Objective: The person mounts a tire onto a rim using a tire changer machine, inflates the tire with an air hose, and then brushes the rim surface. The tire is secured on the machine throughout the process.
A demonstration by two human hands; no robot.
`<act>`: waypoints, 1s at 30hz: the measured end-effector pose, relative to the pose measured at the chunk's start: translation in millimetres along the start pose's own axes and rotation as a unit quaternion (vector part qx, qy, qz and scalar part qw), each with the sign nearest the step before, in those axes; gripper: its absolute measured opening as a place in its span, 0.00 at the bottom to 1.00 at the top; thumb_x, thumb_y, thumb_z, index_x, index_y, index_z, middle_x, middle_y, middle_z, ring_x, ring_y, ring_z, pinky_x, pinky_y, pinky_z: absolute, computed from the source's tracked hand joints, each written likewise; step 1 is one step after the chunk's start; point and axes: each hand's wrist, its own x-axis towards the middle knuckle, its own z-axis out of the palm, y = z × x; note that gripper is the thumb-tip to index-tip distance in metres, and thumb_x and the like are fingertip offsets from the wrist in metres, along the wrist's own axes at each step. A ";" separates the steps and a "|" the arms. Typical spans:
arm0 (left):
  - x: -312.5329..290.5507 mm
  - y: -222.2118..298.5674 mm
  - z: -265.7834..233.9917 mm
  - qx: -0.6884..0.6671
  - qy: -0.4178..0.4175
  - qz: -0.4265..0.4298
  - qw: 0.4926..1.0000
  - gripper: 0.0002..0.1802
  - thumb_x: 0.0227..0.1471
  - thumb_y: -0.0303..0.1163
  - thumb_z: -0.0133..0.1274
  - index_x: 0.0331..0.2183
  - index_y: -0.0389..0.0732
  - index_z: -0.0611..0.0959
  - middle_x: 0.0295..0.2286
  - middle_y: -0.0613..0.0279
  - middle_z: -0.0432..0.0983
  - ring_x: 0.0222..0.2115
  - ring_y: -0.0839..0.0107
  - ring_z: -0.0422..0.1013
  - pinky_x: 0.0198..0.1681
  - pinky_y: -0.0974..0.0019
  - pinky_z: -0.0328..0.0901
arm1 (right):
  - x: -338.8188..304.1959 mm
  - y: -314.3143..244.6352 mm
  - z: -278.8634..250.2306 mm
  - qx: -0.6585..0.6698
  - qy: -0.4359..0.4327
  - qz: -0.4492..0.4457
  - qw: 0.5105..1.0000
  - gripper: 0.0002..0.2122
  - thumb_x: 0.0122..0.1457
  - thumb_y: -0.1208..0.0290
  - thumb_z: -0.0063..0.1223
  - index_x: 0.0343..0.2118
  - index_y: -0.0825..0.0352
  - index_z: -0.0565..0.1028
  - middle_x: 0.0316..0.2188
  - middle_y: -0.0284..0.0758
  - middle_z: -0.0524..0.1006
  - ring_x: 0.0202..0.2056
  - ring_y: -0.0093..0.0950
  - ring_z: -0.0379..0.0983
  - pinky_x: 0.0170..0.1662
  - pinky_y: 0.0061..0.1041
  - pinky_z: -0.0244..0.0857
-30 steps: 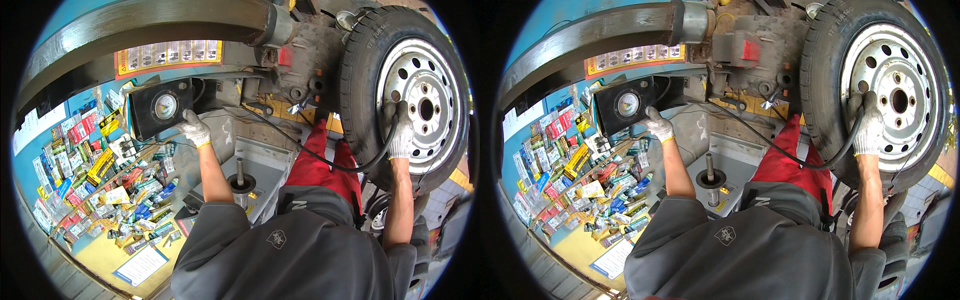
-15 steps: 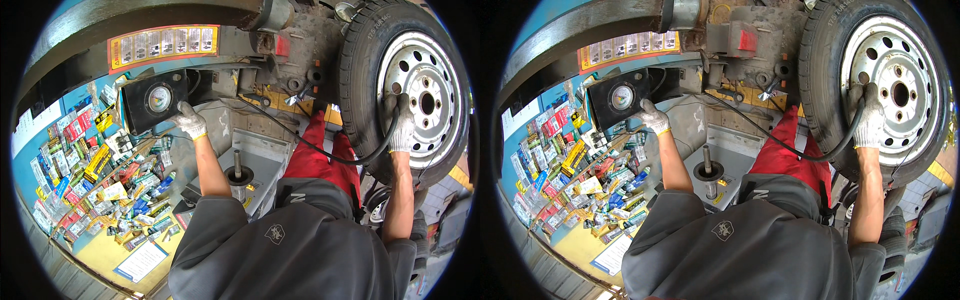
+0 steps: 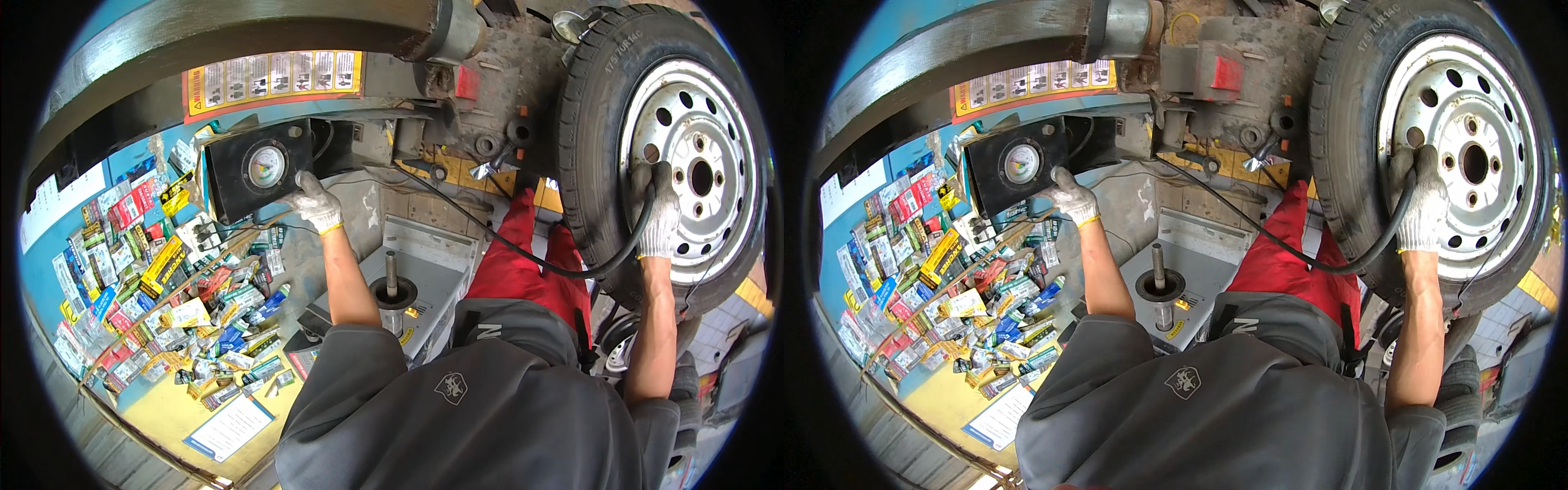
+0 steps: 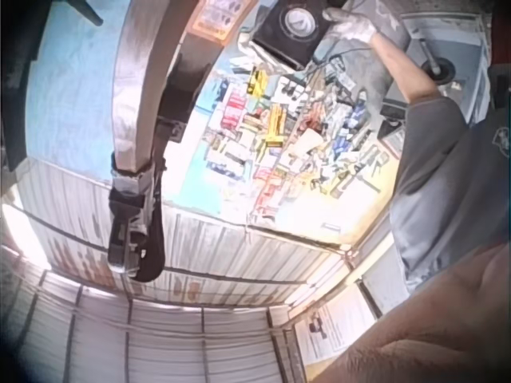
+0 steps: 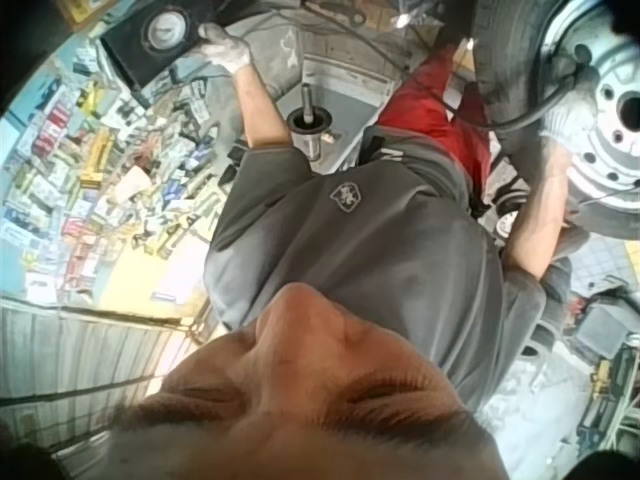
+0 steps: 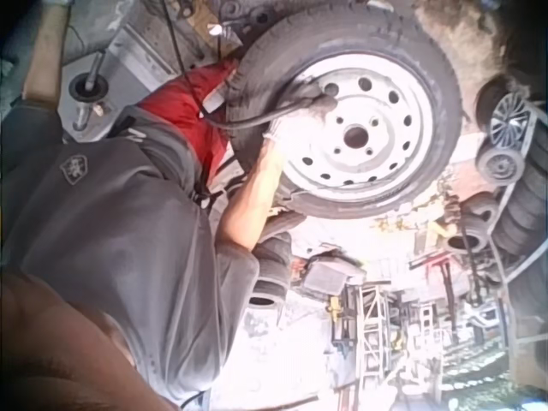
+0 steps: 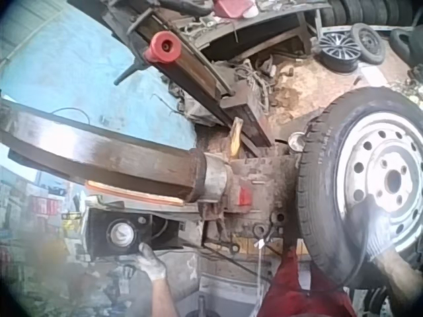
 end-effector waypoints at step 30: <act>4.9 4.5 -4.5 0.034 -0.036 0.056 0.997 0.41 0.64 0.39 0.55 0.65 0.24 0.56 0.58 0.32 0.67 0.53 0.47 0.69 0.62 0.51 0.63 | 2.5 -2.6 0.9 0.007 0.005 -0.007 1.000 0.15 0.70 0.56 0.51 0.44 0.66 0.75 0.28 0.60 0.79 0.33 0.60 0.80 0.32 0.54 0.69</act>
